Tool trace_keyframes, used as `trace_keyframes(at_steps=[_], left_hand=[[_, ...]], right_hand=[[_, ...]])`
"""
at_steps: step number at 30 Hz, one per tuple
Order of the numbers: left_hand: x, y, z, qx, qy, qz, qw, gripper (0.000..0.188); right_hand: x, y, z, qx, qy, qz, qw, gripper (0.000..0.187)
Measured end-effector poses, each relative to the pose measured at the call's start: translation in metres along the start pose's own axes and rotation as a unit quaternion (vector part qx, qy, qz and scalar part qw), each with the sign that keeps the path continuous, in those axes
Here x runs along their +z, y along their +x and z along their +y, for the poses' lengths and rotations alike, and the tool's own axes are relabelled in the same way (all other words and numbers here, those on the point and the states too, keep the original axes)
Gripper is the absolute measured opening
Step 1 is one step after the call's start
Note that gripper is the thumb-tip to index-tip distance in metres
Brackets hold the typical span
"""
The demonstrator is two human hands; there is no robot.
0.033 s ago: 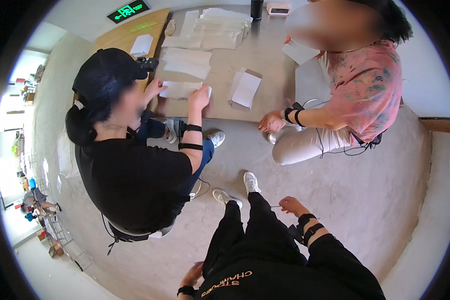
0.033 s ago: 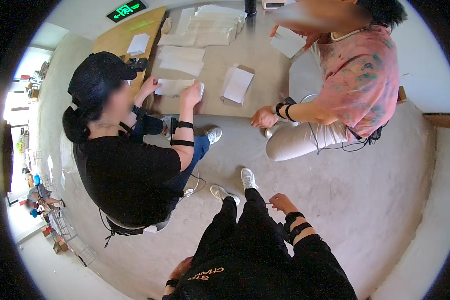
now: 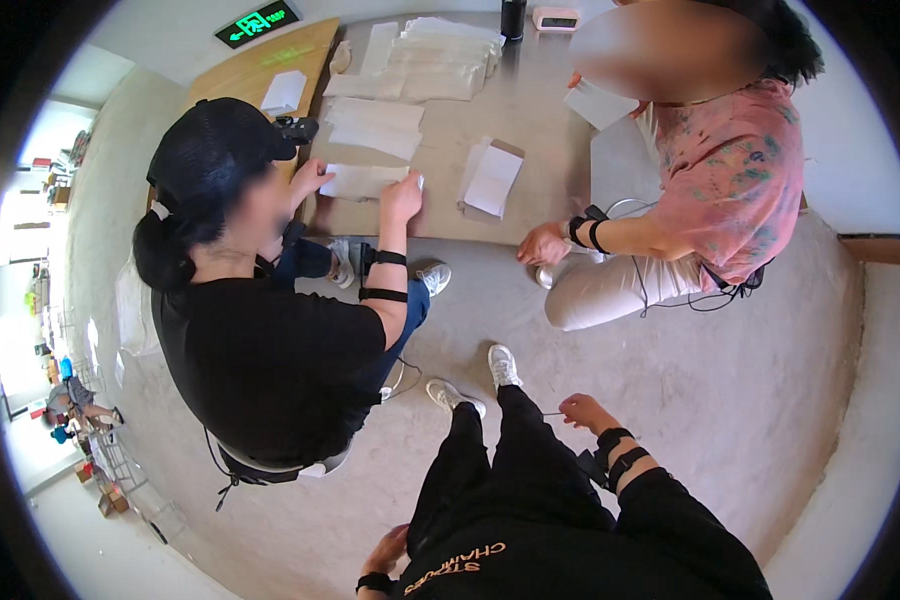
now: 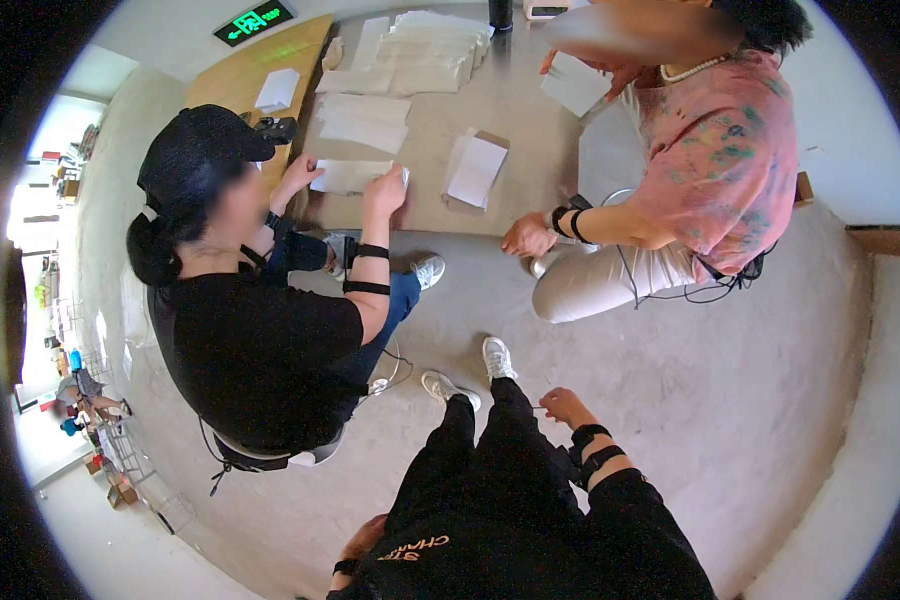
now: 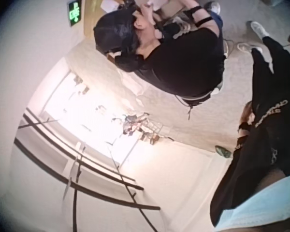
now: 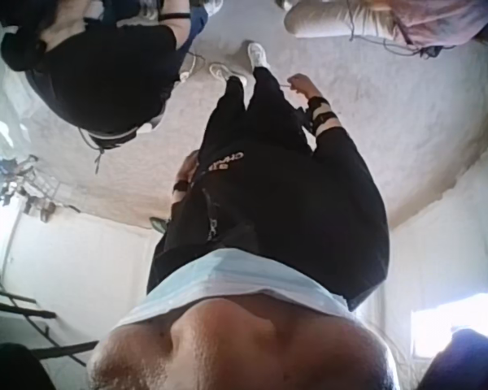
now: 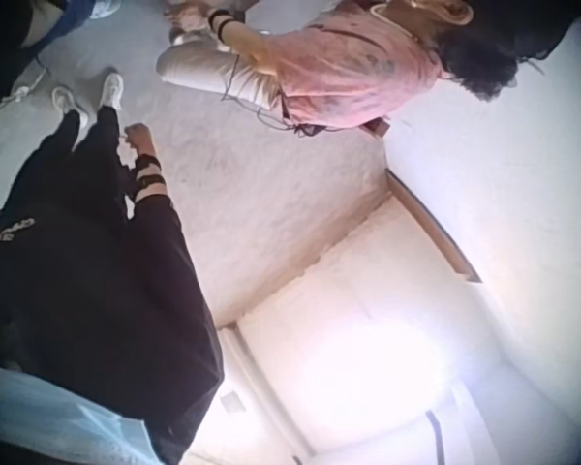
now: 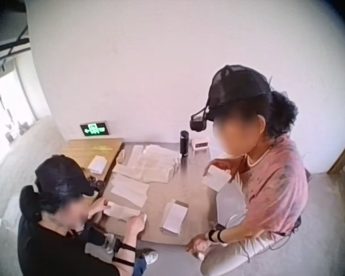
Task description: Folding white plastic strips into specified shapes on a metal workbench.
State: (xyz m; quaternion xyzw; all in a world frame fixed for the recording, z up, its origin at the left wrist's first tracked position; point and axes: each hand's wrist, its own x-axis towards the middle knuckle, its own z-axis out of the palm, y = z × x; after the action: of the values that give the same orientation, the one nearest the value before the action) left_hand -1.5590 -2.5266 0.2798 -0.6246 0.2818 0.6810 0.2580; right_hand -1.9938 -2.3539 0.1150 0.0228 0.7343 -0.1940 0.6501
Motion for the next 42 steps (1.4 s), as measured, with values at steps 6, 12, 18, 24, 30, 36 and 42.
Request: trace_keyframes(at_steps=[6,12,18,24,30,36,42], left_hand=[[0.006,0.001,-0.011,-0.021,-0.002,0.044,0.999,0.044],[0.001,0.011,-0.029,0.001,-0.025,-0.017,1.000,0.043],[0.010,0.008,-0.028,-0.028,-0.037,0.026,0.999,0.040],[0.022,0.002,-0.023,-0.027,-0.060,0.019,0.998,0.043],[0.030,-0.005,-0.017,-0.031,-0.023,0.049,0.998,0.045],[0.038,-0.008,-0.007,-0.026,-0.022,0.052,0.998,0.046],[0.032,0.002,-0.014,-0.019,0.012,0.047,0.999,0.047]], right_hand=[[0.000,-0.001,0.005,-0.017,0.007,0.003,1.000,0.030],[-0.001,-0.005,0.004,-0.024,-0.007,0.008,1.000,0.030],[-0.003,0.002,0.010,-0.022,0.002,0.010,1.000,0.028],[-0.007,0.002,0.009,-0.030,-0.020,0.014,0.999,0.026],[-0.011,0.002,0.010,-0.035,-0.017,0.011,0.999,0.026],[-0.017,0.002,0.013,-0.028,-0.022,0.010,0.999,0.027],[-0.020,-0.001,0.010,-0.029,-0.012,0.013,0.999,0.028]])
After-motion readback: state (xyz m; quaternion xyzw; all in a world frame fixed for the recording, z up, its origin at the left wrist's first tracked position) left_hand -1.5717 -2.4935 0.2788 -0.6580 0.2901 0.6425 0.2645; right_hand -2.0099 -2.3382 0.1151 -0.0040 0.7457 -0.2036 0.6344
